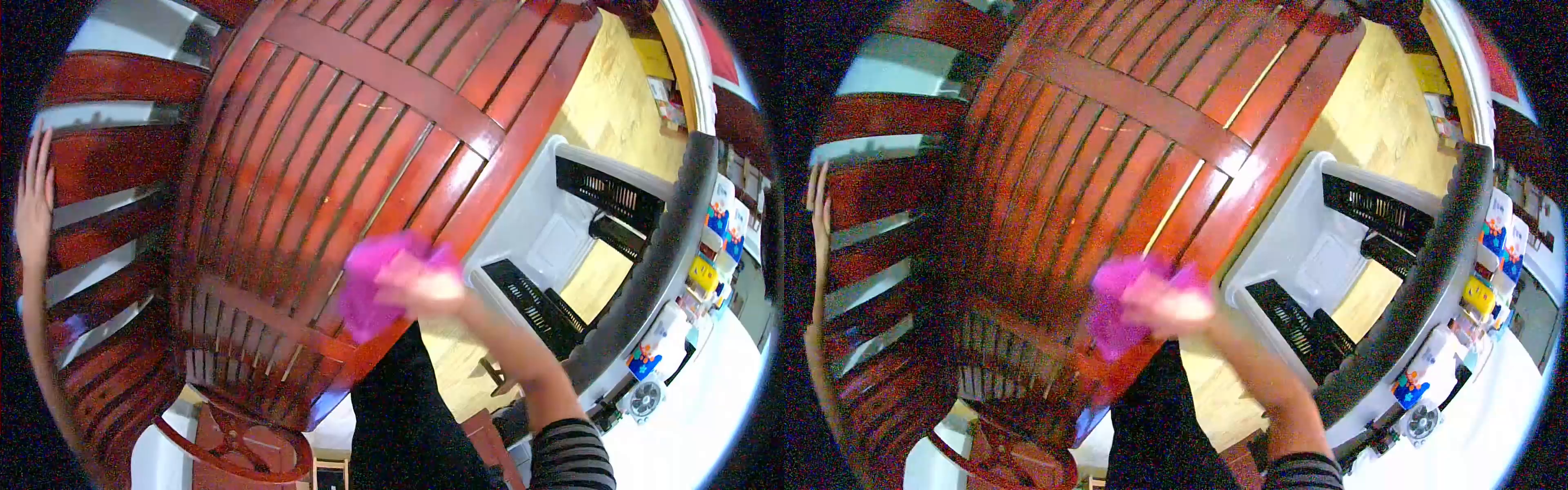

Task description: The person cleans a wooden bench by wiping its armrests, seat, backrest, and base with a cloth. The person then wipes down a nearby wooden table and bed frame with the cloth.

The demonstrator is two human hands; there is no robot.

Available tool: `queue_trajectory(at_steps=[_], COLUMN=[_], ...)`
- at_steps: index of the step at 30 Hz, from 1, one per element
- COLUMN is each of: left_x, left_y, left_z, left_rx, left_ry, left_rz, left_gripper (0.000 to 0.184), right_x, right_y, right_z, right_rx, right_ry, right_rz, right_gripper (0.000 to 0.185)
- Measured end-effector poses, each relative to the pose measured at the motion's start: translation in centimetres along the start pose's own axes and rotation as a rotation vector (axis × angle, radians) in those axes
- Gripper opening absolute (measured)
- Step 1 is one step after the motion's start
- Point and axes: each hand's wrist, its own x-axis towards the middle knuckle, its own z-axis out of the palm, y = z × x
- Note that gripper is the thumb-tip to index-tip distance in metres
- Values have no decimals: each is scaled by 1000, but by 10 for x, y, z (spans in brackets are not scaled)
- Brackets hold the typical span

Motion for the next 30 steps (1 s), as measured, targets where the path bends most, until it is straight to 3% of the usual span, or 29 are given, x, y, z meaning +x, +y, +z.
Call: queue_trajectory(at_steps=[1, 2, 3, 4, 5, 7, 8, 9, 11, 12, 13, 14, 15, 17, 19, 21, 22, 23, 24, 25, 27, 30], left_x=[0, 0, 1, -2, -2, 2, 21, 22, 22, 21, 15, 14, 14, 14, 16, 16, 18, 24, 27, 27, 33, 31], left_y=[3, 5, 3, 1, 5, 7, 26, 32, 35, 33, 30, 29, 30, 30, 32, 32, 32, 33, 33, 32, 33, 33], left_z=[0, 1, 6, 40, 37, 16, -20, -35, -42, -40, -32, -31, -32, -37, -42, -45, -50, -54, -55, -54, -56, -52], left_rx=[-5, -75, -142, -196, -193, 56, 60, 42, 36, 33, 47, 43, 35, 23, 11, 17, 48, 74, 65, 42, 57, 52], left_ry=[6, 7, 10, 179, 189, 233, 435, 382, 349, 325, 247, 195, 142, 104, 118, 80, 99, 130, 159, 146, 148, 117], left_rz=[-6, -29, -52, -33, -31, 3, 83, 72, 43, 38, 15, -5, -28, -53, -55, -52, -51, -44, -29, -27, -22, -22], left_gripper=[50, 50, 50, 52, 52, 54, 55, 56, 58, 59, 59, 60, 61, 62, 61, 59, 59, 59, 58, 58, 56, 54], right_x=[-19, -35, -38, -39, -37, -20, -10, 5, 23, 37, 47, 54, 56, 65, 62, 49, 35, 20, 15, 5, -5, 45], right_y=[21, 41, 52, 73, 86, 94, 88, 68, 20, -11, -42, -48, -59, -40, 6, 66, 106, 131, 145, 173, 234, 252], right_z=[-53, -87, -118, -136, -149, -141, -125, -106, -59, -42, -32, 4, 2, -14, -55, -133, -165, -215, -260, -287, -315, -314], right_rx=[-300, -353, -567, -565, -556, -554, -576, -586, -538, -427, -290, -430, -215, -209, -96, 63, -144, -276, -510, -712, -693, -714], right_ry=[-5, 81, 273, 418, 566, 796, 873, 930, 745, 673, 360, 324, -15, -81, -125, -140, 3, 170, 201, 332, 674, 869], right_rz=[205, 475, 593, 666, 739, 879, 980, 1037, 992, 885, 817, 585, 396, -28, -202, -12, 43, 236, 581, 723, 892, 1287], right_gripper=[58, 57, 55, 53, 52, 49, 48, 42, 34, 38, 37, 49, 63, 72, 71, 64, 62, 61, 57, 47, 44, 38])
